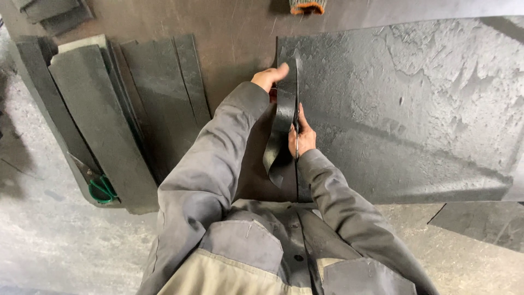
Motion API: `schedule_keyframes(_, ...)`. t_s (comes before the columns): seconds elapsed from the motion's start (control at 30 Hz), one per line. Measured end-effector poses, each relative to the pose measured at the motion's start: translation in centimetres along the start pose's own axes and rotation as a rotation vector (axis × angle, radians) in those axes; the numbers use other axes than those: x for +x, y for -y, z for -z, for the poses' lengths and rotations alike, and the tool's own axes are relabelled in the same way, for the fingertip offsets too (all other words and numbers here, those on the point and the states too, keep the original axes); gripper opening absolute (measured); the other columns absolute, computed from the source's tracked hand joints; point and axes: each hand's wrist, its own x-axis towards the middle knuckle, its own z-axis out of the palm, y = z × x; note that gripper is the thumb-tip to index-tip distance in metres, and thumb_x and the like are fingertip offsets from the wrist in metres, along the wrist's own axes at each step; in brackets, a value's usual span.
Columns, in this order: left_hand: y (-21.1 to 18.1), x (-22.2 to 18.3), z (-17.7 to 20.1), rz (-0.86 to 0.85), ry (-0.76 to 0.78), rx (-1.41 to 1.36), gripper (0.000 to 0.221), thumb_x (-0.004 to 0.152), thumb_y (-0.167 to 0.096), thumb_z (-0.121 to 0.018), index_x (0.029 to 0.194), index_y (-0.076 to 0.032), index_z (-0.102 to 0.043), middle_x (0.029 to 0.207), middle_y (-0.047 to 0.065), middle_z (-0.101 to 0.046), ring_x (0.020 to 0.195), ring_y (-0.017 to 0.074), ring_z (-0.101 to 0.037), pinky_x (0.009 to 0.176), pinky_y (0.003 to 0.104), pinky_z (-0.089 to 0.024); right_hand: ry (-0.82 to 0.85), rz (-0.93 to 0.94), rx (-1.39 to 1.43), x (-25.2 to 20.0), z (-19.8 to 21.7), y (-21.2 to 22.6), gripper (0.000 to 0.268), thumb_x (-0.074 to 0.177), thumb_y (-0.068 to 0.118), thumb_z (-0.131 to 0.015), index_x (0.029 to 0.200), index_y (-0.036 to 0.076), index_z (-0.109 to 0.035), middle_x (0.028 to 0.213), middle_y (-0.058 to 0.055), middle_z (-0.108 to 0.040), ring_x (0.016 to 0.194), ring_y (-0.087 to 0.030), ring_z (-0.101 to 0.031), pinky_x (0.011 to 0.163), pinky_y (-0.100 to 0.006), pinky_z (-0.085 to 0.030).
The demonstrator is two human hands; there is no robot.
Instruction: Cutting strips from a large black rubber sheet using scissors.
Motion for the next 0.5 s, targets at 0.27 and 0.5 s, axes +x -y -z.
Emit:
schedule_keyframes(0.27, 3.4, 6.0, 1.9, -0.128, -0.073, -0.084, 0.028, 0.091, -0.021, -0.073, 0.103, 0.005, -0.071, 0.091, 0.013, -0.074, 0.075, 0.0241, -0.071, 0.066, 0.041, -0.059, 0.044, 0.22, 0.267, 0.6, -0.7, -2.6, 0.074, 0.098, -0.001, -0.049, 0.164, 0.018, -0.023, 0.155, -0.017, -0.051, 0.135, -0.023, -0.056, 0.106, -0.029, -0.045)
schedule_keyframes(0.5, 3.5, 4.3, 1.3, -0.187, -0.034, -0.12, 0.026, 0.091, -0.019, -0.073, 0.1, 0.006, -0.073, 0.088, 0.013, -0.074, 0.073, 0.0217, -0.07, 0.066, 0.037, -0.057, 0.132, 0.238, 0.454, 5.6, 0.6, 0.7, 0.071, 0.102, -0.011, -0.041, 0.166, 0.014, -0.023, 0.164, -0.015, -0.041, 0.148, -0.023, -0.043, 0.119, -0.028, -0.036)
